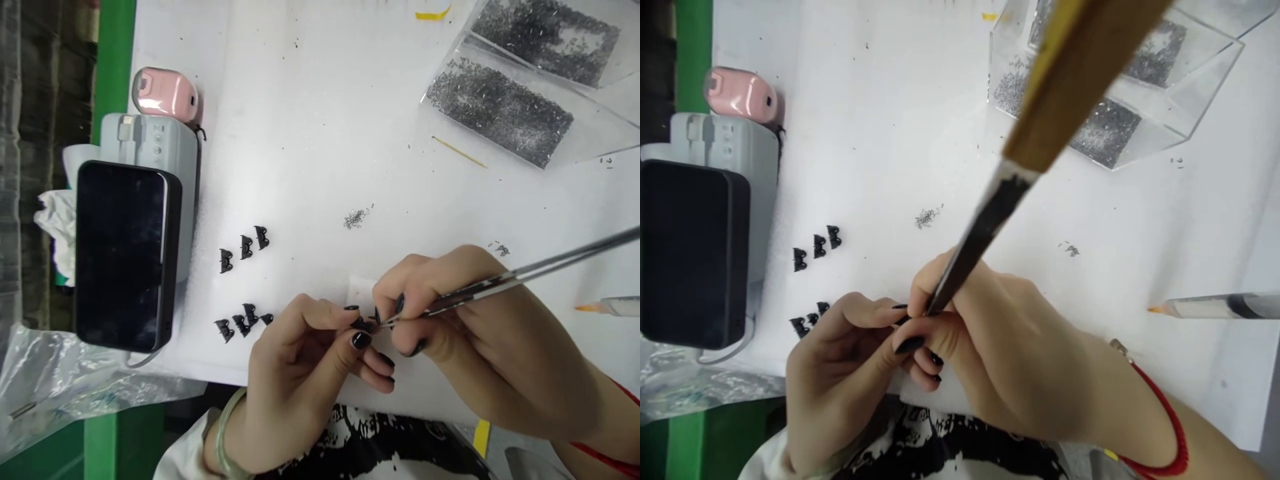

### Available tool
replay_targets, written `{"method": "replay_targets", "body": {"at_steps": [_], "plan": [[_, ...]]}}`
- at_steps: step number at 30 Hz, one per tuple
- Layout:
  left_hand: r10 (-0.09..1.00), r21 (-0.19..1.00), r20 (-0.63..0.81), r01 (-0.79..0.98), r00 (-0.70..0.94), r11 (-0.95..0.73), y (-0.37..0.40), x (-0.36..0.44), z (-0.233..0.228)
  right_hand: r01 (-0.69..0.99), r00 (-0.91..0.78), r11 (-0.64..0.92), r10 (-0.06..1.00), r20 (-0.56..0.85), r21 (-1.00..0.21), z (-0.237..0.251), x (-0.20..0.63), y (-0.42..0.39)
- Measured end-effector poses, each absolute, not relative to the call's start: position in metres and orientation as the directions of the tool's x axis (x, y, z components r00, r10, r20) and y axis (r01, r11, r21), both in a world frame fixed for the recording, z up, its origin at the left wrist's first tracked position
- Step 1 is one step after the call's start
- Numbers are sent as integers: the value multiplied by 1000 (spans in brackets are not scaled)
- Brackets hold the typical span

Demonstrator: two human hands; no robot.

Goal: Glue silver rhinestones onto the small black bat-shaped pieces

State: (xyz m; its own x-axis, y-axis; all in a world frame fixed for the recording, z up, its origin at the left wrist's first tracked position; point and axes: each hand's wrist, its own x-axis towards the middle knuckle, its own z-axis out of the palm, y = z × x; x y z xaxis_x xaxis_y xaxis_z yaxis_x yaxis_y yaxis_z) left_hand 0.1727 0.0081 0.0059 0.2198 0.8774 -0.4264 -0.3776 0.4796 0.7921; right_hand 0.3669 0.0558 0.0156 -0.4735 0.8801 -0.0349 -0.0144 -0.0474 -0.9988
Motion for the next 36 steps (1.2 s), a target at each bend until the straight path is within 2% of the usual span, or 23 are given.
{"method": "replay_targets", "body": {"at_steps": [11,19,26,32,36], "plan": [[880,784,-425,-399,212,475,7,175,4,-53,-539,-78,842,-37,-996,11,366,56],[882,794,-426,-383,204,472,7,174,3,-19,-550,-100,832,-73,-995,10,365,56],[894,798,-386,-404,226,447,6,174,1,-45,-562,-184,817,-127,-982,9,366,55],[893,800,-392,-398,220,449,5,172,0,-108,-543,-168,836,-84,-980,9,365,55],[901,808,-373,-400,222,433,6,172,-1,-137,-536,-215,837,-110,-967,11,365,54]]}}
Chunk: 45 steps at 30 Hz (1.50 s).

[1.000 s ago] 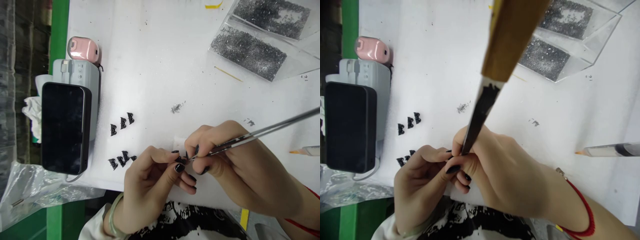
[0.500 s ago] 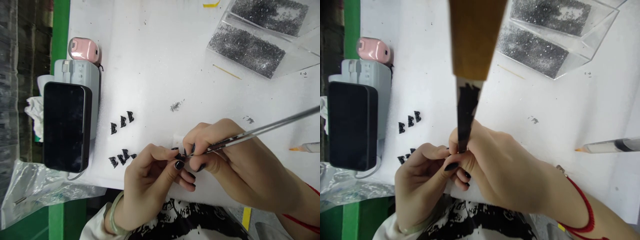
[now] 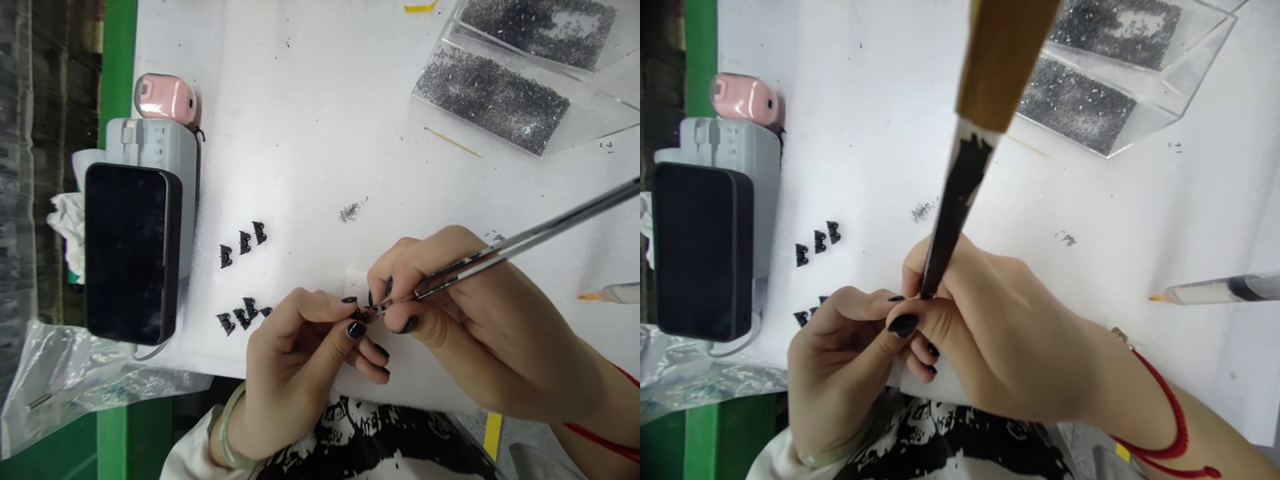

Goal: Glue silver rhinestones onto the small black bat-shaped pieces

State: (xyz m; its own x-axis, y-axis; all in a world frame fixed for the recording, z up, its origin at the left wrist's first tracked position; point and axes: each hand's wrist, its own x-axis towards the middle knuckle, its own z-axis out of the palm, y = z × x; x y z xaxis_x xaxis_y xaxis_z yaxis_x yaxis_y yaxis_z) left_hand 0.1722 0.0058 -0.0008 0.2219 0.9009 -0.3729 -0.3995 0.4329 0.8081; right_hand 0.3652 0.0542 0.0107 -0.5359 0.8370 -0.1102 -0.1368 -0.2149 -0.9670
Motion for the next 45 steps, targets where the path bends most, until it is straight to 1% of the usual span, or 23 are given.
{"method": "replay_targets", "body": {"at_steps": [4,9,20,24,29,35,39,45], "plan": [[906,815,-361,-398,220,422,6,172,0,-138,-535,-216,838,-111,-967,11,364,55],[916,830,-330,-392,227,396,5,171,-2,-129,-527,-176,846,-83,-976,12,364,55],[914,825,-336,-397,226,401,6,171,-2,-150,-541,-224,834,-109,-963,11,365,56],[907,817,-351,-398,233,418,5,171,-2,-142,-538,-201,838,-95,-969,11,364,55],[904,810,-356,-403,238,426,5,172,-2,-101,-509,-136,858,-66,-986,11,364,55],[902,809,-368,-400,226,430,6,173,0,-131,-539,-229,833,-125,-964,13,365,55],[904,813,-357,-400,233,424,6,172,0,-112,-547,-234,826,-136,-966,13,366,56],[914,829,-338,-389,222,401,7,172,0,-151,-546,-261,826,-139,-954,13,366,57]]}}
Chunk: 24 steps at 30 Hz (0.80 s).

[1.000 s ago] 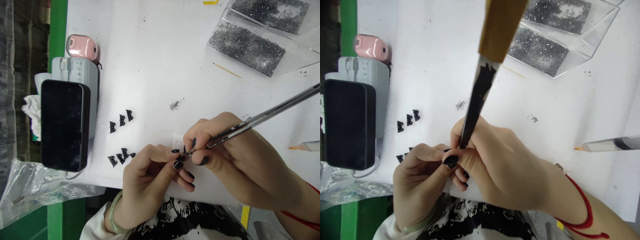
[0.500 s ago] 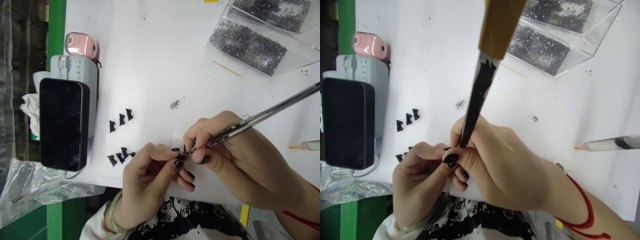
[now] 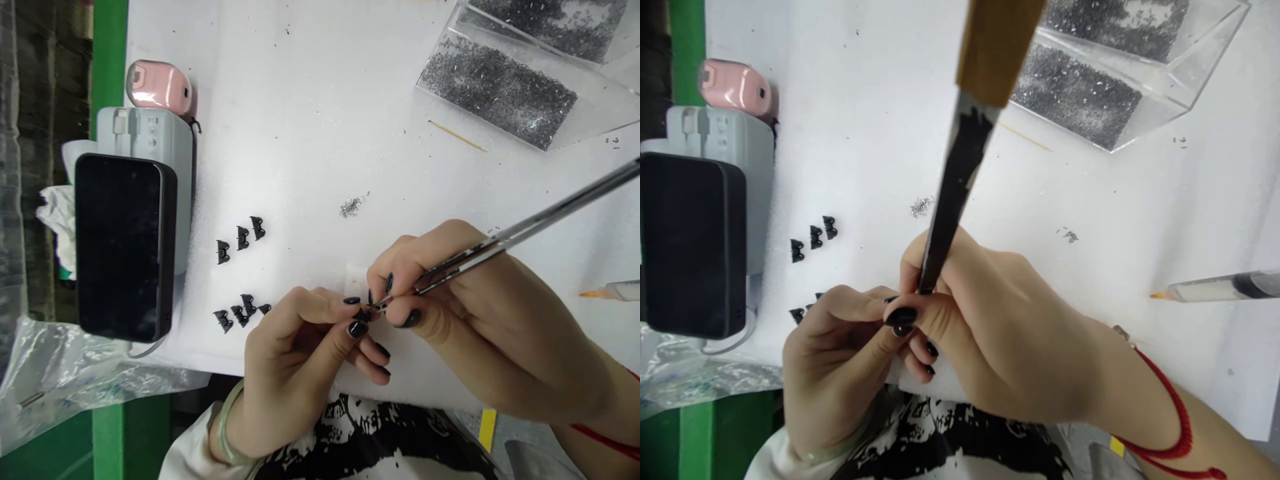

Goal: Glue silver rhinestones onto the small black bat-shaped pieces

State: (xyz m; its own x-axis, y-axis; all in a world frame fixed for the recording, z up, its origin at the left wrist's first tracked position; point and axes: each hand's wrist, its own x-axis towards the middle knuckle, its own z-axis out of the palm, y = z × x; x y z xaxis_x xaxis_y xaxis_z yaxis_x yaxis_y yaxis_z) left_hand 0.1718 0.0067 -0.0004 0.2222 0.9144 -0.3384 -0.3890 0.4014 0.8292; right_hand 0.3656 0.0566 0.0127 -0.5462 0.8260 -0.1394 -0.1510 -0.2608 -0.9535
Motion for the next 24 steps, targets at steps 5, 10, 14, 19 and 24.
{"method": "replay_targets", "body": {"at_steps": [5,10,14,19,24], "plan": [[918,835,-326,-388,225,392,6,172,0,-127,-550,-235,825,-129,-964,13,366,56],[914,831,-334,-387,228,400,6,172,-1,-96,-545,-195,831,-112,-976,13,366,56],[913,823,-339,-398,228,405,6,172,0,-96,-542,-184,834,-104,-978,14,366,56],[900,808,-376,-397,221,435,8,173,2,-47,-511,-129,855,-87,-990,16,364,57],[897,799,-379,-408,229,442,7,172,1,11,-487,-89,869,-84,-996,16,365,58]]}}
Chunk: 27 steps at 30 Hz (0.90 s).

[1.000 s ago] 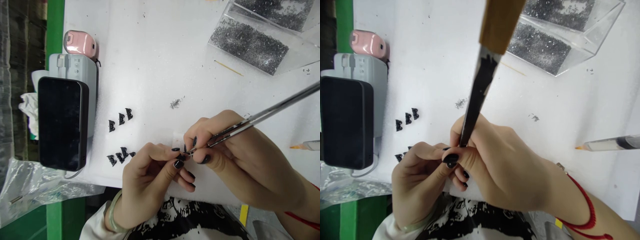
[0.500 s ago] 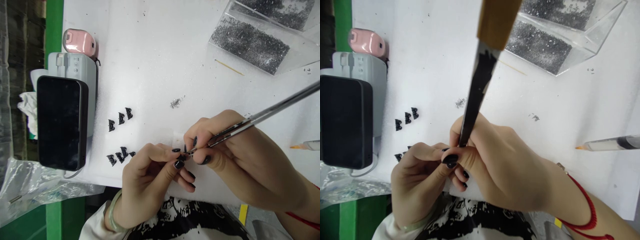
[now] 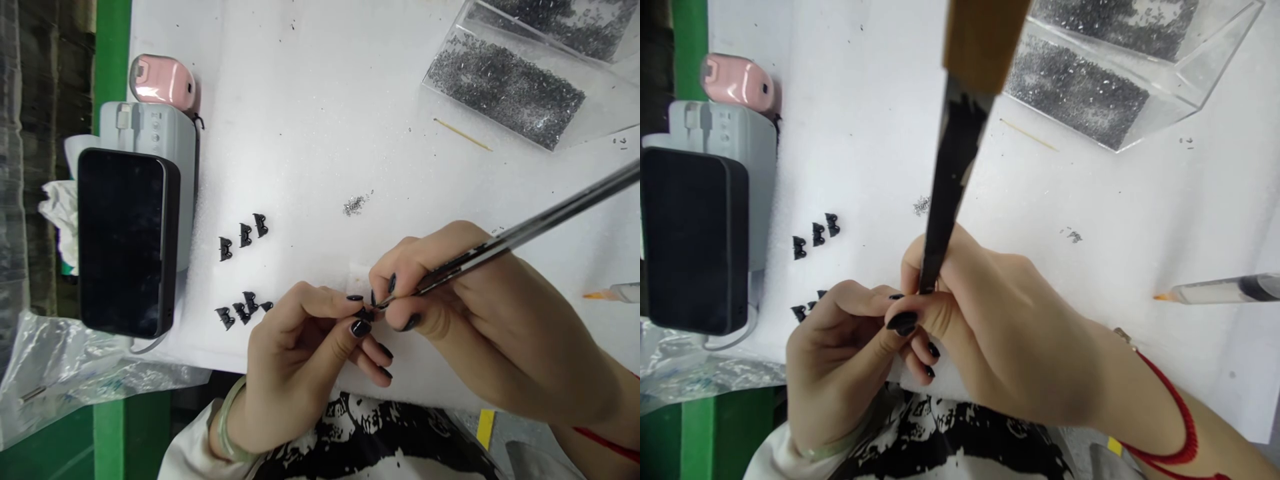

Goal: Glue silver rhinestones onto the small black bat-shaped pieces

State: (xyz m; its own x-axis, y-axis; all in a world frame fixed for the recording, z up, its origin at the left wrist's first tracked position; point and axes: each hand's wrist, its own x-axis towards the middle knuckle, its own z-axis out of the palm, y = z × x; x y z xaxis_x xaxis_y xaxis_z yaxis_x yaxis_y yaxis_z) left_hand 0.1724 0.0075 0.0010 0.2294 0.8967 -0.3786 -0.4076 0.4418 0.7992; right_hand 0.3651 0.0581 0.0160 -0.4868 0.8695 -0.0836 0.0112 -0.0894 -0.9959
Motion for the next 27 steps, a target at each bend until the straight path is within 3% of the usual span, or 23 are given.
{"method": "replay_targets", "body": {"at_steps": [6,11,18,27], "plan": [[894,799,-379,-402,239,447,7,171,1,178,-385,4,920,-66,-984,17,365,57],[908,806,-356,-419,219,417,10,174,1,174,-298,-16,952,-69,-985,18,366,58],[897,781,-364,-443,251,441,13,175,3,192,-313,-15,947,-76,-981,18,367,56],[897,757,-362,-481,255,442,14,175,3,-82,-481,-224,862,-158,-971,18,364,58]]}}
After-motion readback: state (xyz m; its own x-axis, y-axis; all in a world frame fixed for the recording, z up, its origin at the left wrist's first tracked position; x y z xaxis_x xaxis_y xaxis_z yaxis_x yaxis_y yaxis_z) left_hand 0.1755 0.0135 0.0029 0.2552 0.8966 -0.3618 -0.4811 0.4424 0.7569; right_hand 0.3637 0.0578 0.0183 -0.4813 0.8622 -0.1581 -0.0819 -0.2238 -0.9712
